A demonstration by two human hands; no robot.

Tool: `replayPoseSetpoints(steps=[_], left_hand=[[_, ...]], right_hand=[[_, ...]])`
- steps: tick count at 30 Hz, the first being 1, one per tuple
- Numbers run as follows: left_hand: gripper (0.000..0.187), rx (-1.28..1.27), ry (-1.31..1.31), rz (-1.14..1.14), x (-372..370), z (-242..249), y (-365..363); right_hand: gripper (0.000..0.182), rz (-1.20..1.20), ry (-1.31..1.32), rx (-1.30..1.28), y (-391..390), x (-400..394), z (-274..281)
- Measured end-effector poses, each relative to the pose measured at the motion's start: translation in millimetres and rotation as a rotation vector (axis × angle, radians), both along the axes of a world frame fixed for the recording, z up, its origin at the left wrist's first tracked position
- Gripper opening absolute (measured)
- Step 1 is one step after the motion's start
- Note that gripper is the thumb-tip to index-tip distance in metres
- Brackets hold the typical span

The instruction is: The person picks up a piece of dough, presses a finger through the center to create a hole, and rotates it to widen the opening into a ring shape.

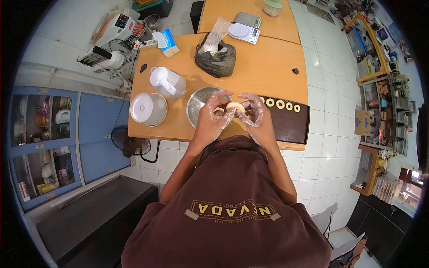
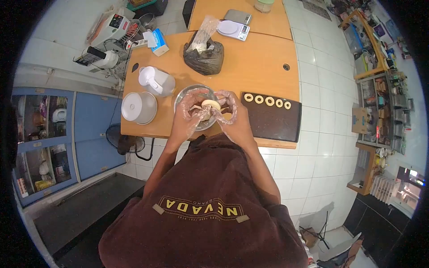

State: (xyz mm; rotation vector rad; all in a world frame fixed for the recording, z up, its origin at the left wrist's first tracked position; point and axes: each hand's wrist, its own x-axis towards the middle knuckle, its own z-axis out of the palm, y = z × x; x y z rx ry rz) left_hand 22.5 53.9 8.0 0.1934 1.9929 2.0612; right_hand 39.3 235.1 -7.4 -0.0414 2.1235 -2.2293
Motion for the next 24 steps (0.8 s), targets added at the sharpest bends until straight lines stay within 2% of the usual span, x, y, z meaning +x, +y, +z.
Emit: replayPoseSetpoints(steps=[5,8,14,17,20,24], left_hand=[[0.037,-0.090,0.057,-0.052,3.2,-3.5,5.4],[0.032,-0.015,-0.017,0.011,3.8,-3.6,6.0],[0.029,0.167,-0.063,0.025,2.7,-10.6,5.9],[0.028,0.117,-0.060,0.023,4.2,-6.0,7.0],[0.026,-0.131,0.014,-0.066,1.8,-11.2,1.8],[0.026,-0.076,-0.042,-0.049,-0.8,-11.8,-1.5]], right_hand=[[0.045,-0.061,0.038,-0.074,1.3,-3.3,2.0],[0.044,-0.063,0.036,-0.151,-1.0,-1.8,-2.6],[0.044,-0.022,-0.016,-0.095,1.2,0.0,-0.2],[0.045,-0.051,0.015,-0.069,0.0,0.5,-0.4],[0.045,-0.055,0.022,-0.102,0.3,0.4,-2.0],[0.045,-0.041,0.026,-0.097,-0.2,0.6,-6.1]])
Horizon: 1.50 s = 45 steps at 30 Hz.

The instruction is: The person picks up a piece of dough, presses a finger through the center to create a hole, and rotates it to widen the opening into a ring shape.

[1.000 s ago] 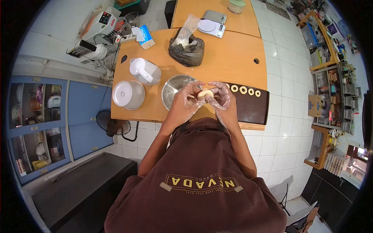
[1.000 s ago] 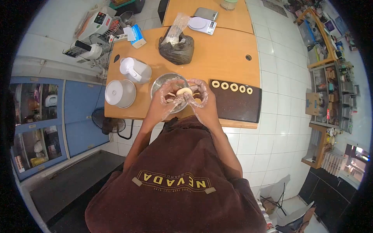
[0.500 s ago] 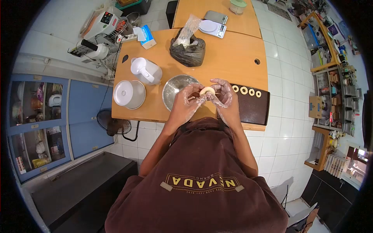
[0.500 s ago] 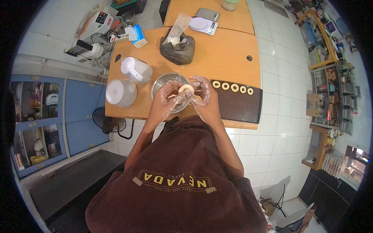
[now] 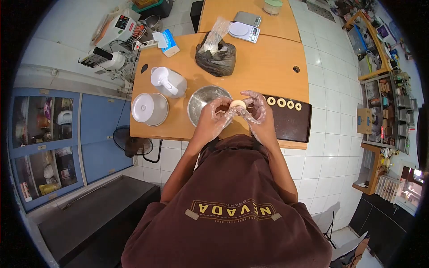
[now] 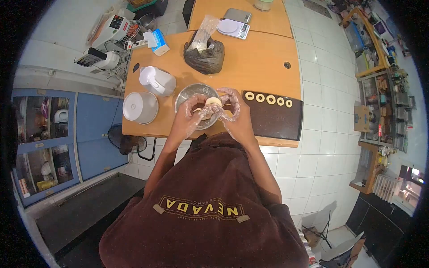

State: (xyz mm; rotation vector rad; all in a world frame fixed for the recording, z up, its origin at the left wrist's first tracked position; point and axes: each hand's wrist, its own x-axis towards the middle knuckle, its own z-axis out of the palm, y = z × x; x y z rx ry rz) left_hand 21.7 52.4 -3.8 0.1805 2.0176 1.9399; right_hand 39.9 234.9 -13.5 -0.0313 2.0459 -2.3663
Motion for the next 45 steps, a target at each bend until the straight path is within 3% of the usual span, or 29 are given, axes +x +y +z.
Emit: replayPoseSetpoints(steps=[5,17,23,29,35,38,45], left_hand=[[0.029,0.254,-0.144,0.136,2.2,0.7,4.6],[0.033,-0.040,0.040,0.038,-0.1,-3.4,-4.3],[0.028,0.181,-0.135,-0.021,-0.1,-5.1,-7.1],[0.025,0.113,-0.158,-0.076,-4.6,-1.6,-9.9],[0.024,-0.007,0.069,-0.017,-4.1,-9.4,-7.5],[0.023,-0.081,0.058,-0.032,-1.1,-1.3,-3.5],[0.021,0.048,-0.028,-0.002,-3.3,4.9,0.0]], right_hand=[[0.045,0.032,-0.004,-0.013,-1.2,0.4,1.5],[0.043,0.023,0.020,0.130,1.3,0.2,1.6],[0.042,0.009,-0.022,0.000,1.9,-0.3,0.9],[0.042,0.006,-0.017,-0.024,1.6,-1.5,0.7],[0.043,0.024,-0.037,0.058,3.0,-2.7,-3.8],[0.044,-0.011,-0.002,0.060,2.8,-3.5,-1.0],[0.047,0.040,-0.035,0.090,7.7,-4.9,4.3]])
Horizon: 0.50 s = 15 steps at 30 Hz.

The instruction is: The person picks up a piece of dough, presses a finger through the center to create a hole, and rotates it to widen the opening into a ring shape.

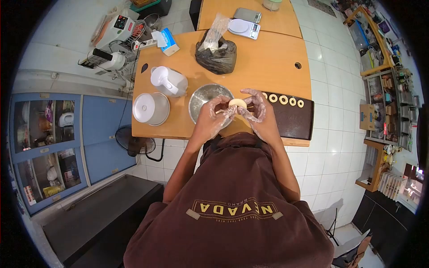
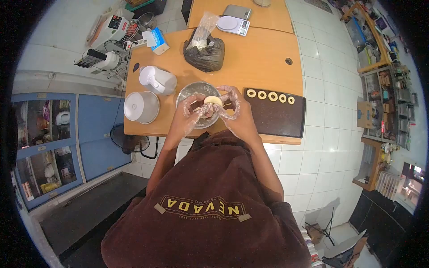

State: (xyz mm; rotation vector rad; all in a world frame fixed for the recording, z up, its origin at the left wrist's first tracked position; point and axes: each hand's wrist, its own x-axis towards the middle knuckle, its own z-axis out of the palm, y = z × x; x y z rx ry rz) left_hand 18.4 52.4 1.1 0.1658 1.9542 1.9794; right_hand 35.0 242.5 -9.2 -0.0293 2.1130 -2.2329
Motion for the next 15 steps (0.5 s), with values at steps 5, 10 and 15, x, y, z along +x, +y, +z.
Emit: replayPoseSetpoints(steps=[5,10,15], left_hand=[[0.022,0.081,-0.097,-0.023,0.0,-3.8,-0.3],[0.024,0.077,-0.032,-0.104,0.6,-10.0,1.9],[0.023,0.046,-0.050,-0.041,0.3,-7.1,1.4]], right_hand=[[0.048,-0.060,0.035,-0.002,2.3,-0.6,7.2],[0.049,-0.032,0.021,-0.036,2.4,-1.1,2.4],[0.051,0.025,-0.007,0.000,7.6,-1.1,5.1]])
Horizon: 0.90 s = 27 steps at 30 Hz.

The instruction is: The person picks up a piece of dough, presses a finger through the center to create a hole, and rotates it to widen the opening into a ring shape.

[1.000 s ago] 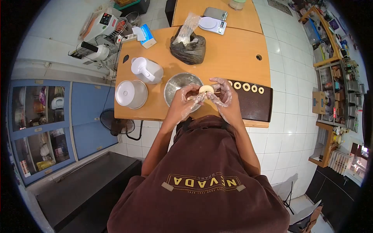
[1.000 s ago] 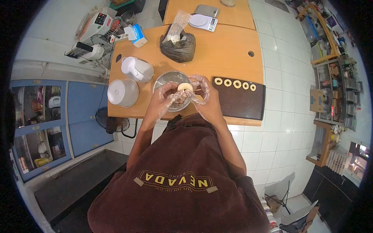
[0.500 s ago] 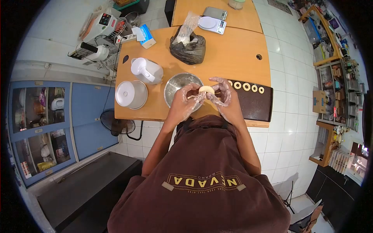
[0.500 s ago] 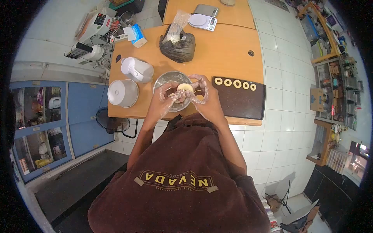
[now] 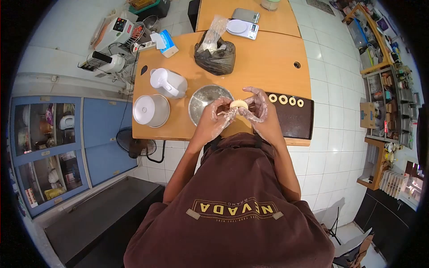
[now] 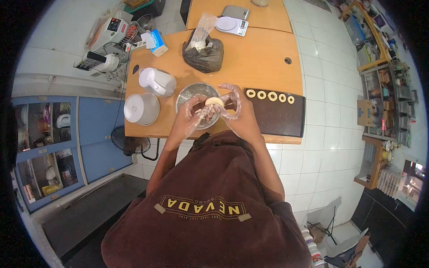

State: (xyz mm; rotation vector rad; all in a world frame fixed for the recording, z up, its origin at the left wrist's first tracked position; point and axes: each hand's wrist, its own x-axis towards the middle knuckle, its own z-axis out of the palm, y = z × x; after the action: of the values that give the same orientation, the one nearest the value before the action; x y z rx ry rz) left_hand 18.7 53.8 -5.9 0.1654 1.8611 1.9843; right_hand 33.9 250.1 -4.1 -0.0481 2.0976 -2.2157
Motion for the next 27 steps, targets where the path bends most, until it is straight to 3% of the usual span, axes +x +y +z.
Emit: replayPoseSetpoints(steps=[8,14,20,23,27], left_hand=[[0.023,-0.118,0.100,0.025,4.0,-0.9,3.6],[0.032,-0.061,0.177,0.116,5.0,2.0,9.6],[0.039,-0.118,0.265,0.142,5.1,2.2,6.7],[0.040,-0.071,0.175,0.137,7.8,1.6,5.8],[0.040,-0.121,0.179,0.028,7.1,3.3,1.8]], right_hand=[[0.043,-0.075,0.085,-0.041,-5.8,0.3,-8.4],[0.035,-0.070,0.129,0.069,-7.2,2.6,-11.9],[0.037,0.011,0.015,0.083,-4.2,3.8,-1.4],[0.044,0.011,0.017,0.057,-3.3,3.9,-0.1],[0.048,-0.048,0.004,-0.006,-6.8,4.6,-7.6]])
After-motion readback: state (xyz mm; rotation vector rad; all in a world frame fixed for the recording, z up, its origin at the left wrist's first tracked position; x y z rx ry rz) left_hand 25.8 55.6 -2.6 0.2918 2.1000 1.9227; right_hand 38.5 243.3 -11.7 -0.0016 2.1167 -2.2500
